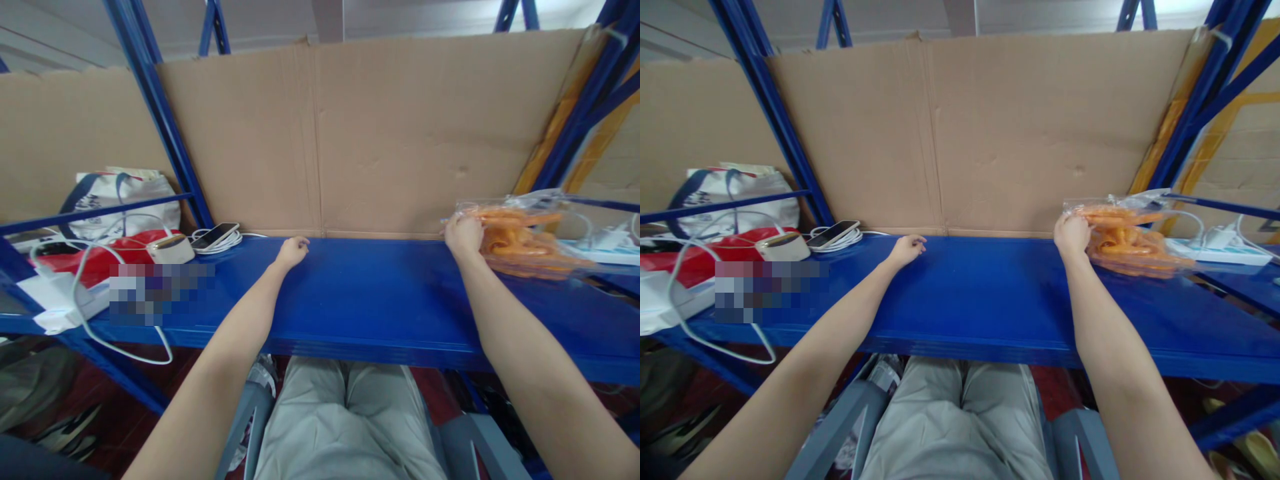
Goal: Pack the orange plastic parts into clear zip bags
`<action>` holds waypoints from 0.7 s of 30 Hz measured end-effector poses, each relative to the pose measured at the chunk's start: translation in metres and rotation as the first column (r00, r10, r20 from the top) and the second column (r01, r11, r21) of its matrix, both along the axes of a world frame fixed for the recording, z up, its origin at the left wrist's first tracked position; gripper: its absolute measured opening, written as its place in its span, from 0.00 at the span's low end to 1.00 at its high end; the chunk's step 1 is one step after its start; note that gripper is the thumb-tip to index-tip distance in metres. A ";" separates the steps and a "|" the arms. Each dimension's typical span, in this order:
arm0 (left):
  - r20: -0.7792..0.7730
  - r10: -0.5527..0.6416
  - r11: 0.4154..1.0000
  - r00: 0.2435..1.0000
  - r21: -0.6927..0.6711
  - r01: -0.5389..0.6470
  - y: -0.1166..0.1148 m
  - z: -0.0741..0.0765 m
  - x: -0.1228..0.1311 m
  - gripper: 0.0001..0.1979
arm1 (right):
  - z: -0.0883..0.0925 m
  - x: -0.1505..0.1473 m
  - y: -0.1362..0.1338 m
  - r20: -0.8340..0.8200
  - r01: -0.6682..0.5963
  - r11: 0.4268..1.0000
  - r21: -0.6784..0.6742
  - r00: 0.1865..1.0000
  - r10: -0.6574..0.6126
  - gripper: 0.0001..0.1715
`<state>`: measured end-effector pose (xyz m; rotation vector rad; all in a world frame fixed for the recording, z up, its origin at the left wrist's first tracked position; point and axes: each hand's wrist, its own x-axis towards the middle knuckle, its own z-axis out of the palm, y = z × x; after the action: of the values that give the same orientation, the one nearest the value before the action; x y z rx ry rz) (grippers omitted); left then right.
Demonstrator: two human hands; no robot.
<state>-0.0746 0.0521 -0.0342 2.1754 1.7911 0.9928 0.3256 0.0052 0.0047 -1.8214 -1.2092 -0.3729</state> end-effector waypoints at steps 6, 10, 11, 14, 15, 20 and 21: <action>-0.007 0.000 1.000 1.000 -0.004 0.000 0.000 0.000 -0.001 0.17 | 0.009 -0.041 -0.009 -0.182 -0.255 0.967 -0.028 0.952 0.246 0.29; -0.001 0.005 1.000 1.000 -0.005 -0.005 0.001 0.000 -0.001 0.17 | 0.009 -0.067 -0.013 -0.476 -0.483 0.875 0.031 0.763 0.438 0.28; 0.001 0.007 1.000 1.000 -0.005 -0.007 0.001 -0.001 -0.001 0.17 | 0.009 -0.073 -0.014 -0.523 -0.520 0.852 0.061 0.710 0.471 0.27; 0.005 0.004 1.000 1.000 -0.006 -0.004 0.001 -0.001 -0.001 0.17 | 0.008 -0.087 -0.019 -0.604 -0.670 0.727 0.150 0.520 0.604 0.23; 0.005 0.002 1.000 1.000 -0.005 -0.002 0.001 -0.001 -0.001 0.17 | 0.007 -0.089 -0.020 -0.622 -0.720 0.673 0.170 0.452 0.640 0.21; 0.001 0.008 1.000 1.000 0.009 -0.008 0.000 -0.001 0.001 0.17 | 0.001 -0.091 -0.022 -0.736 -0.871 0.462 0.167 0.202 0.646 0.23; -0.001 0.011 1.000 1.000 0.008 -0.011 0.000 -0.001 0.001 0.17 | -0.001 -0.089 -0.021 -0.763 -0.876 0.456 0.159 0.184 0.619 0.24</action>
<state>-0.0736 0.0520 -0.0353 2.1728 1.8046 1.0030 0.2364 -0.0153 0.0037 -1.0756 -1.4029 1.1696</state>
